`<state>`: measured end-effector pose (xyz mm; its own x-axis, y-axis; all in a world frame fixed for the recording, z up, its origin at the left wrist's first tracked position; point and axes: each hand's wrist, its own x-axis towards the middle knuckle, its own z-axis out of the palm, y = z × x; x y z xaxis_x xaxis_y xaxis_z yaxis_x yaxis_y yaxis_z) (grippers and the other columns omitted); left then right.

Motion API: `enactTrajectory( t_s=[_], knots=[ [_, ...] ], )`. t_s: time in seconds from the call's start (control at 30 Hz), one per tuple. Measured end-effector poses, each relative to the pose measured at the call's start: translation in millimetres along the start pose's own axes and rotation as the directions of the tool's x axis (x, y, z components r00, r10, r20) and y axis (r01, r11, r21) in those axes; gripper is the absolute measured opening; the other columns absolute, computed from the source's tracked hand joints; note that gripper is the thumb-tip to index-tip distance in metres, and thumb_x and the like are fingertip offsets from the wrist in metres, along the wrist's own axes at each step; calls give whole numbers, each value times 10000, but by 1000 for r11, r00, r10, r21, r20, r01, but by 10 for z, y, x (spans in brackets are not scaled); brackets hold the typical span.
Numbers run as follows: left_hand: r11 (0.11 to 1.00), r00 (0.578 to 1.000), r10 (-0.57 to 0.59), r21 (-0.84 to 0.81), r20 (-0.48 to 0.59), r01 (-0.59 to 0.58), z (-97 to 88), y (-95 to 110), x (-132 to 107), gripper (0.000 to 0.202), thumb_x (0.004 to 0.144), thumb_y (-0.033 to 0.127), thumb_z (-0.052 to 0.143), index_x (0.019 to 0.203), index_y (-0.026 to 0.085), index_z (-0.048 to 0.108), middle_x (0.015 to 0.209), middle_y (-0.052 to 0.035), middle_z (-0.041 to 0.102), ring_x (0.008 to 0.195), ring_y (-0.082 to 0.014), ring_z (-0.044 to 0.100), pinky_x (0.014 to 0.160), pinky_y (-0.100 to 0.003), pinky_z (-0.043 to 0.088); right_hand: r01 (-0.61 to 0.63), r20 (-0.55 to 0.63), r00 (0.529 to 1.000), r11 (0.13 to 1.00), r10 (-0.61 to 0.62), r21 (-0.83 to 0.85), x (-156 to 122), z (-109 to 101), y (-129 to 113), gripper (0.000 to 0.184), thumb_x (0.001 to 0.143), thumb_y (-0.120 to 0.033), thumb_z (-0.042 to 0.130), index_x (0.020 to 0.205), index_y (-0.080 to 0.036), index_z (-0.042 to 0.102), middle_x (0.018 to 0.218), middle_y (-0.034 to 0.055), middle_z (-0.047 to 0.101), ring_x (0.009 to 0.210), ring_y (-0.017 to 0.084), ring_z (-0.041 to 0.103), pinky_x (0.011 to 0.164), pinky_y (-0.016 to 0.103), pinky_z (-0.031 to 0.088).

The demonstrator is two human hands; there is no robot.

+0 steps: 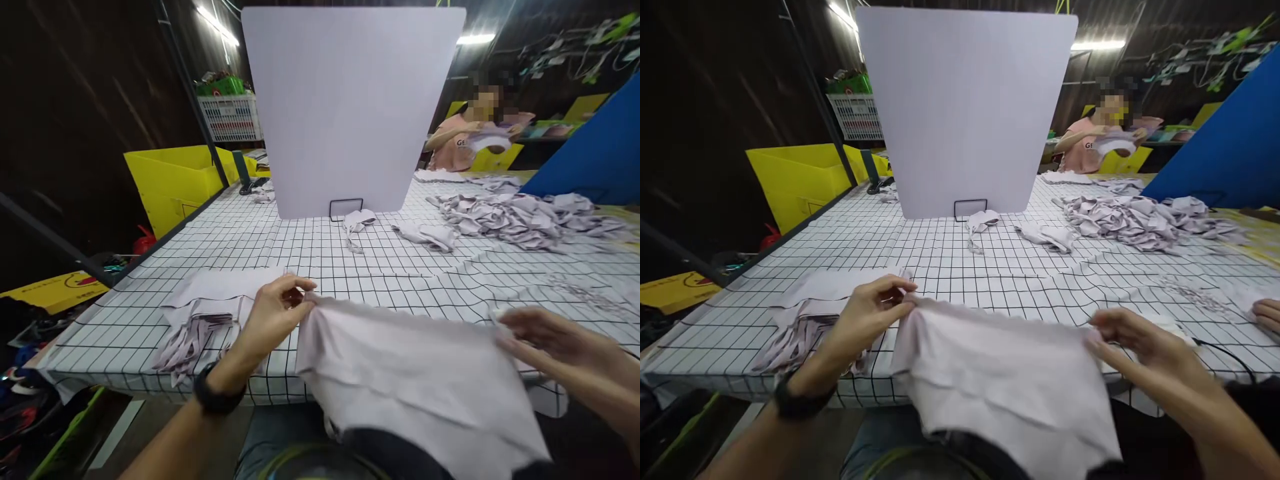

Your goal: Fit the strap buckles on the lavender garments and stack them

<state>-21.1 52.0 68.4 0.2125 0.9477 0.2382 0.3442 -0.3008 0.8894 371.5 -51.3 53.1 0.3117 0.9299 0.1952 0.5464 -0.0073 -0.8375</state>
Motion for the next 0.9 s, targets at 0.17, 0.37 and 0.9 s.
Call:
enactTrajectory(
  t_s=[0.17, 0.37, 0.9],
  knots=[
    [930, 973, -229, 290, -28, 227, 442, -629, 661, 218, 745, 64, 645, 929, 148, 725, 763, -11, 685, 706, -149, 636, 704, -276, 547, 65, 252, 968, 973, -7, -220, 890, 613, 269, 486, 777, -660, 660, 981, -224, 723, 763, 52, 699, 792, 268, 701, 709, 389, 566],
    [881, 975, -213, 420, -58, 218, 686, -893, 934, 308, 733, -27, 591, 963, 152, 692, 966, -82, 688, 913, -227, 675, 840, -355, 563, 86, 113, 993, 922, -46, -378, 1306, 1119, 632, 299, 803, -438, 552, 982, -245, 696, 783, 59, 705, 822, 308, 678, 851, 522, 483],
    [722, 640, 338, 247, 690, -647, 1989, -385, 418, 441, 1045, 406, 478, 1425, 186, 527, 1547, -146, 498, 1476, -284, 416, 1240, -503, 333, -366, -149, 926, 921, 346, -137, -841, 880, 633, 476, 809, -705, 656, 841, -242, 763, 769, 89, 762, 742, 318, 731, 651, 387, 582]
  ],
)
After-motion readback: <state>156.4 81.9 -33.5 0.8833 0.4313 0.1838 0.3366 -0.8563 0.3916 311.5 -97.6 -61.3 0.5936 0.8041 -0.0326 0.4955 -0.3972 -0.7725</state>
